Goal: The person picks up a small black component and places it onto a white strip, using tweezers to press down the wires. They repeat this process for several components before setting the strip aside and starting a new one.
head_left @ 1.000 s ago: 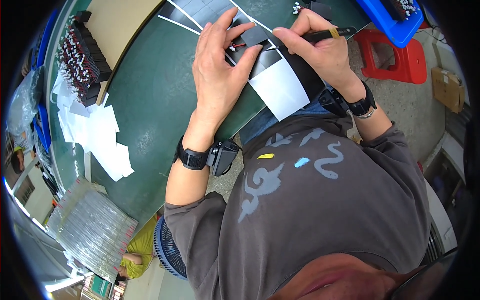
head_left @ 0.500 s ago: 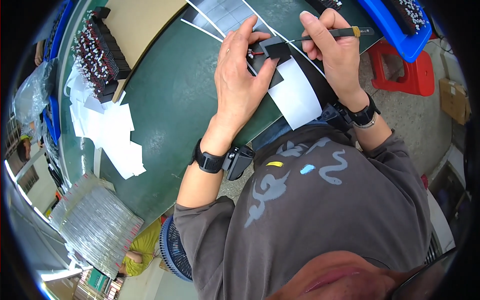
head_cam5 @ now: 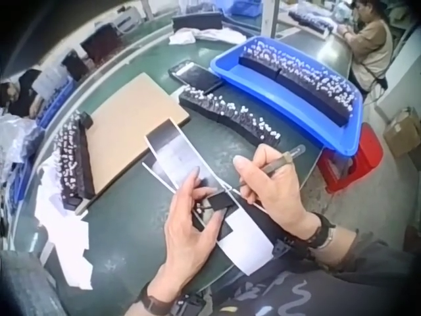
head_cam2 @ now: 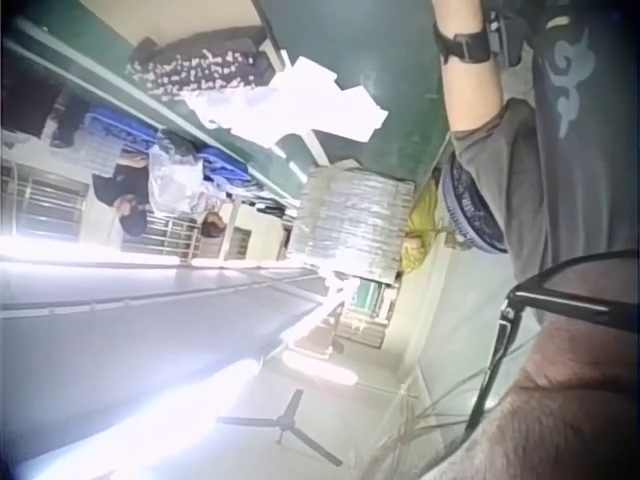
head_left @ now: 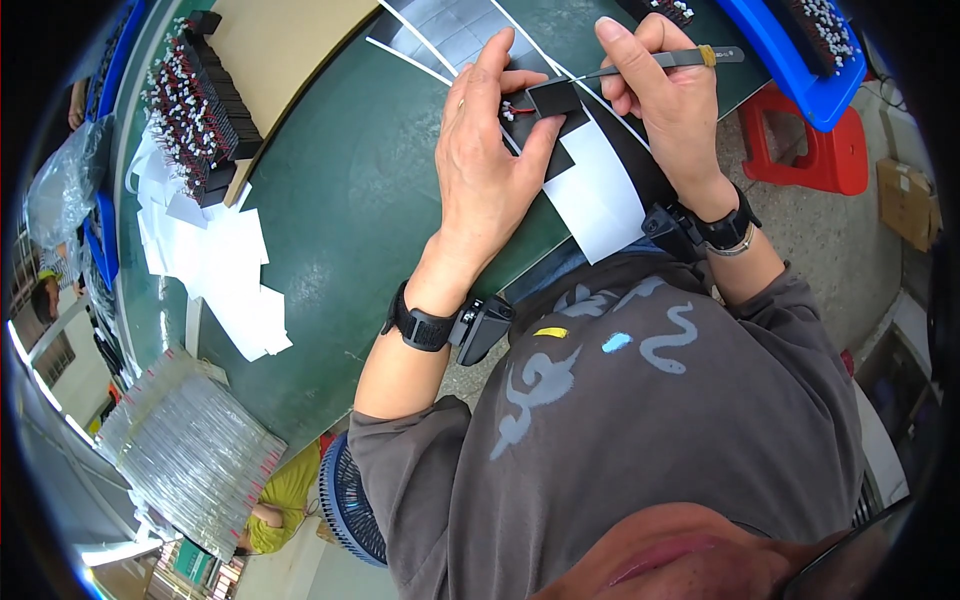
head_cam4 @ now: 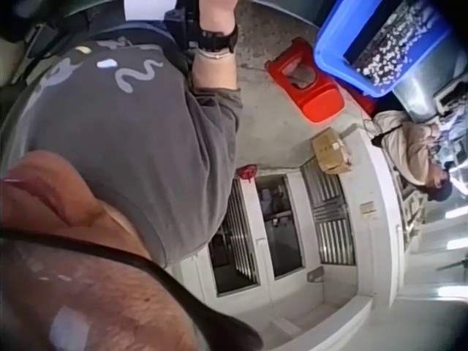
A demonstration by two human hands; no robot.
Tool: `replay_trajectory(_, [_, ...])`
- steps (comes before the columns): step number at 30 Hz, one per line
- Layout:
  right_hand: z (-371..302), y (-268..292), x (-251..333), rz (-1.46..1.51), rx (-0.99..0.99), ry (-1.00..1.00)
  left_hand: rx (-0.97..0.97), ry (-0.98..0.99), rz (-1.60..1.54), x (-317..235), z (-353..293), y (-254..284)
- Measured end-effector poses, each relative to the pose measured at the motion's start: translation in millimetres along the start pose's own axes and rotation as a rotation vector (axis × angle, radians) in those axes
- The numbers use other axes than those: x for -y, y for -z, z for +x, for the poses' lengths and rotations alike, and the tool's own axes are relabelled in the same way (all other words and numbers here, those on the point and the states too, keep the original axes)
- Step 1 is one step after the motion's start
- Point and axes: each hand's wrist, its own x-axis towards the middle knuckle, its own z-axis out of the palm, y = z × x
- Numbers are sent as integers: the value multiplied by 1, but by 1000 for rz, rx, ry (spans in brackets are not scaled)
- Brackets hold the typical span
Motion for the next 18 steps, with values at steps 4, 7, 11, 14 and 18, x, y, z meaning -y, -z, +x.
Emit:
replay_trajectory(4, [-2,-3,10,-23,11,-52,-8,4,-3,1,0,-1])
replay_trajectory(7, [0,6,-3,-83,51,65,-2,12,-8,0,0,0])
replay_trajectory(11, [0,7,-6,-123,64,136,4,18,-1,0,0,0])
replay_trajectory(14, [0,7,-7,-124,60,129,0,13,-4,-1,0,0])
replay_trajectory(18, [0,7,-9,-126,55,109,-5,6,-15,0,0,0])
